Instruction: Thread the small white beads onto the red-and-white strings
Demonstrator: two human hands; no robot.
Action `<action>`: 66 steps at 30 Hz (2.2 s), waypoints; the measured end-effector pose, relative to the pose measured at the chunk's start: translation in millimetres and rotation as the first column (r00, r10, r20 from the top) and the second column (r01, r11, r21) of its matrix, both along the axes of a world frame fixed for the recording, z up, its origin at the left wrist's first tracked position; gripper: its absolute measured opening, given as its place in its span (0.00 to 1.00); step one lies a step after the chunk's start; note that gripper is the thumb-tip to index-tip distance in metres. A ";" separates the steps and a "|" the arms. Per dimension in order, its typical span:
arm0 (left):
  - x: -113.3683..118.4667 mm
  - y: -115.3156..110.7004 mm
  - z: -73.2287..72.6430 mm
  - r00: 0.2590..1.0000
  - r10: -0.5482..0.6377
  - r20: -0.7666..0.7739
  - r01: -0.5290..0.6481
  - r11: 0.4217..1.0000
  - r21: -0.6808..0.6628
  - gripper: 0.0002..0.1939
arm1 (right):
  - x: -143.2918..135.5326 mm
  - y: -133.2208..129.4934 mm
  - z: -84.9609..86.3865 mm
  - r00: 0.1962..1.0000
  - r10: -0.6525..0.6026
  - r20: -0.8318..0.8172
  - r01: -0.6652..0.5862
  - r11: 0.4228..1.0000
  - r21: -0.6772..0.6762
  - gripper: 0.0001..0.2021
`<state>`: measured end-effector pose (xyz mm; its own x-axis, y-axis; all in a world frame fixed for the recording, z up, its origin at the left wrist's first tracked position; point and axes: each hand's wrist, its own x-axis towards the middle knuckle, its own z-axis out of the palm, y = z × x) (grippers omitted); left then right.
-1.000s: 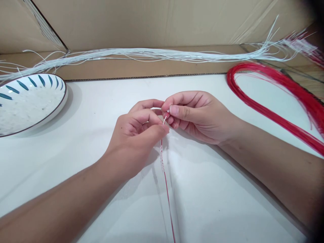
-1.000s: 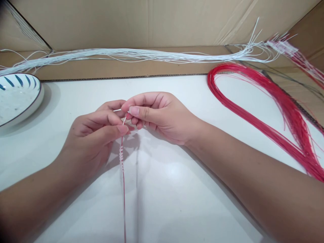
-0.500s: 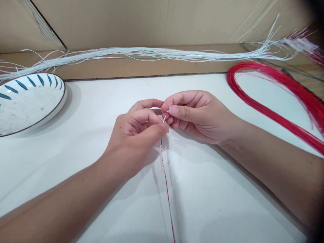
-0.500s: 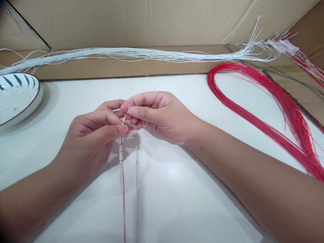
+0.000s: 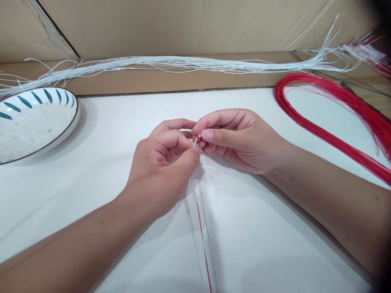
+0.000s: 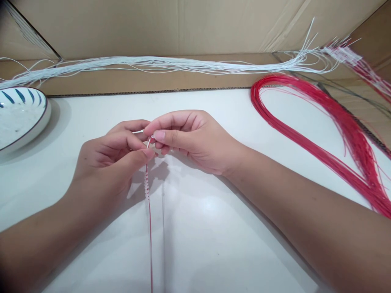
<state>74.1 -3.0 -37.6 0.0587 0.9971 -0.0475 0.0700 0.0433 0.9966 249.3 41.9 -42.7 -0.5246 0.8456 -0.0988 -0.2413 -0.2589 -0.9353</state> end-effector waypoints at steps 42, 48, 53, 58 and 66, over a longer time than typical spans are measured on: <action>-1.6 1.3 -1.5 0.997 -0.052 -0.048 0.058 0.990 0.128 0.13 | 1.4 3.7 -9.1 0.999 0.014 -0.040 -0.006 0.982 0.191 0.07; -1.8 1.9 0.3 0.997 -0.051 -0.055 0.056 0.992 0.114 0.14 | 2.8 4.9 -8.2 0.999 0.027 -0.017 -0.022 0.974 0.226 0.07; 0.3 1.1 0.3 0.997 -0.029 -0.074 0.035 0.996 0.083 0.13 | 3.5 4.5 -6.3 0.999 0.033 0.017 -0.037 0.968 0.248 0.06; 0.4 0.5 0.5 0.992 -0.037 -0.125 0.046 0.997 0.069 0.12 | 5.1 4.0 -2.3 0.997 -0.021 0.080 -0.003 0.958 0.288 0.07; 1.4 1.4 2.3 0.998 -0.009 -0.058 0.008 1.000 -0.015 0.11 | 7.7 5.7 1.5 0.991 -0.049 0.122 0.008 0.949 0.315 0.07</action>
<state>75.4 -1.6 -35.3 0.0641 0.9958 -0.0657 0.1278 0.0571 0.9901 257.0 47.6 -41.2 -0.5001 0.8590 0.1098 -0.1189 0.0575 -0.9912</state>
